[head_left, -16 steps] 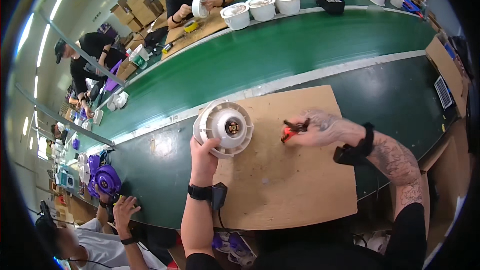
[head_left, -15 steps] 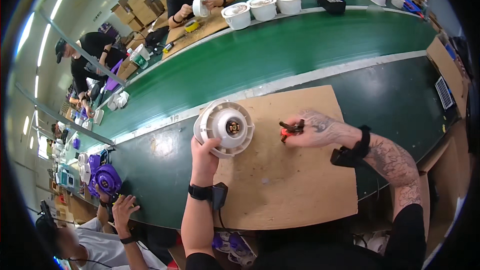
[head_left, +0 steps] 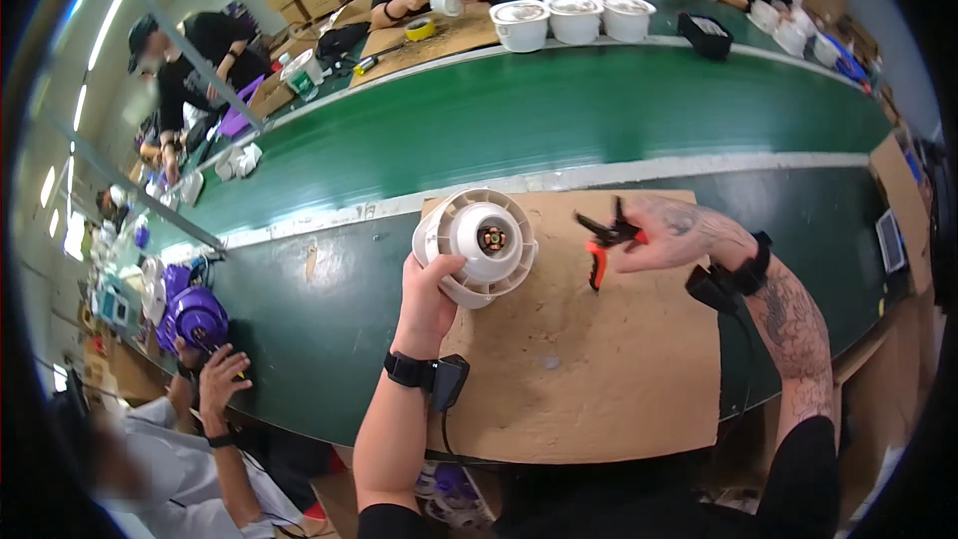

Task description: The person uses pliers to manipulate the internal components of a white plastic housing, likely a light fixture. They repeatedly insert the pliers into the central opening to adjust or remove parts while holding the object steady with their other hand.

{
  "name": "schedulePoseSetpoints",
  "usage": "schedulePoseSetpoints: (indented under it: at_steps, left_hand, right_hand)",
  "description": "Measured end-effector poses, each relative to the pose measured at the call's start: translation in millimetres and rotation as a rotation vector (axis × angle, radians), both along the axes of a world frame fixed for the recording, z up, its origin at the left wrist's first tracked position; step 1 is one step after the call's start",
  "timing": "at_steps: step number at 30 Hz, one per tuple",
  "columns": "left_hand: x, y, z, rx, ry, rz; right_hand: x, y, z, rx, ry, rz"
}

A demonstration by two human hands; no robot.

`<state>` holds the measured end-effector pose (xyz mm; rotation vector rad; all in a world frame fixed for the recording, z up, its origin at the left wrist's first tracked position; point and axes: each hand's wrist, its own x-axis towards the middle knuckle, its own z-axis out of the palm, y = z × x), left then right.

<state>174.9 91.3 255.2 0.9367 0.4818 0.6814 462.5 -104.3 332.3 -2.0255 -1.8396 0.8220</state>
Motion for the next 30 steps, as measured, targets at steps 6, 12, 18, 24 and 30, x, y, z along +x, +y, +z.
schedulePoseSetpoints:
  at_steps: [6,12,18,24,30]
  left_hand:
    - [-0.9,4.9,-11.9,0.036,-0.024,0.068]
    - [-5.4,7.2,-11.0,0.01,-0.004,0.02]
    - [-4.7,5.4,-11.8,-0.031,-0.025,0.017]
    - [-0.6,2.2,-9.4,-0.013,-0.006,0.018]
    - [-1.3,-5.0,-6.4,0.046,-0.026,0.043]
  right_hand:
    - [-14.6,-10.3,36.0,-0.147,0.225,-0.163]
    - [-15.6,-23.9,28.8,-0.01,0.116,-0.033]
    - [-23.3,-46.1,0.5,-0.078,0.13,-0.178]
    - [-28.8,-29.6,-53.9,0.077,0.341,-0.113]
    - [-62.6,-29.4,-75.4,0.146,0.429,-0.059]
